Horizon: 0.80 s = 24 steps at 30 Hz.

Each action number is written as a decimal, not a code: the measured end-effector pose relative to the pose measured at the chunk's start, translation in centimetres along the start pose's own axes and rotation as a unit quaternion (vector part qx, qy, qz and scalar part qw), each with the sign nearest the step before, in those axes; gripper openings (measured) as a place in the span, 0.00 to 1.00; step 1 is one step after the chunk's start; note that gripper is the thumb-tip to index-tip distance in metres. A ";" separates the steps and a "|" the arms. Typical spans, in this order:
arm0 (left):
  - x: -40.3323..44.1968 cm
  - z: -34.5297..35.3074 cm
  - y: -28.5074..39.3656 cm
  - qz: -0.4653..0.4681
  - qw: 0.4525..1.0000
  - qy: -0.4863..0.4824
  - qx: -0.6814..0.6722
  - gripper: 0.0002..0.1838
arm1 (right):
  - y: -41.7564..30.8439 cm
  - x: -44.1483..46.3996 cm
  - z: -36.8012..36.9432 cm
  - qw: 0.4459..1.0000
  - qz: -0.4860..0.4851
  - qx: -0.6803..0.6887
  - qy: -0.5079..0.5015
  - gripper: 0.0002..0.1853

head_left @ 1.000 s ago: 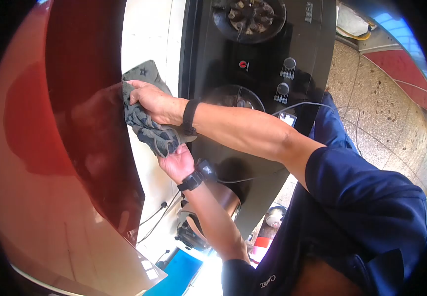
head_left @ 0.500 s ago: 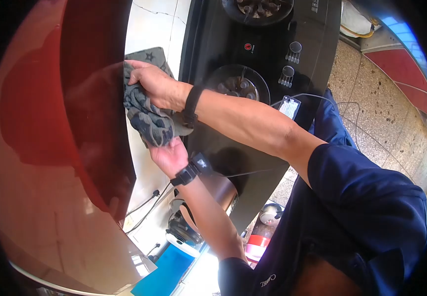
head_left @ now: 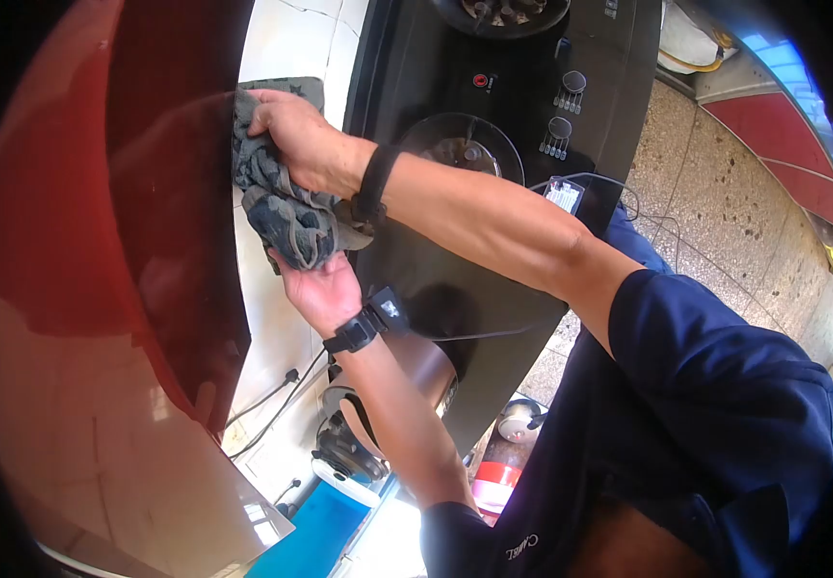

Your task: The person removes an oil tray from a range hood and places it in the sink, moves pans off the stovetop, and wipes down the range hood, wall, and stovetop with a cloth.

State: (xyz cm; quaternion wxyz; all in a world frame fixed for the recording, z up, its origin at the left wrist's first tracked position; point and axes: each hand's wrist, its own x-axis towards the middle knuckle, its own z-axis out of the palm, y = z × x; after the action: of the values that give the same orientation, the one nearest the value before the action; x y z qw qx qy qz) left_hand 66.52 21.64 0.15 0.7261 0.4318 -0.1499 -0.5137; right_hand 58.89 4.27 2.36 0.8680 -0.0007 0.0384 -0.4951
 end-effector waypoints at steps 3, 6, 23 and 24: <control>-1.1 -0.5 -1.0 0.029 0.991 0.127 0.027 0.20 | 1.6 -0.8 -0.7 0.999 0.015 0.007 0.027 0.19; -3.0 -4.2 -1.0 0.007 0.999 0.051 -0.006 0.20 | 3.4 -1.7 -1.2 0.996 0.064 -0.062 0.022 0.16; -6.6 -3.5 -1.1 -0.006 0.989 0.147 -0.018 0.14 | 6.5 -5.2 -1.0 0.992 0.118 -0.024 0.026 0.20; -7.0 -2.0 -1.3 0.006 0.968 0.249 0.011 0.14 | 7.6 -5.5 -1.3 0.992 0.120 -0.044 0.016 0.20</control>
State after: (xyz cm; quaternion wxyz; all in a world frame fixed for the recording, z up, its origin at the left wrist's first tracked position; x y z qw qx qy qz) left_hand 64.06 28.55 -0.51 0.7387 0.5534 0.0276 -0.3840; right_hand 62.51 12.93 1.12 0.9195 -0.0259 0.0739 -0.3851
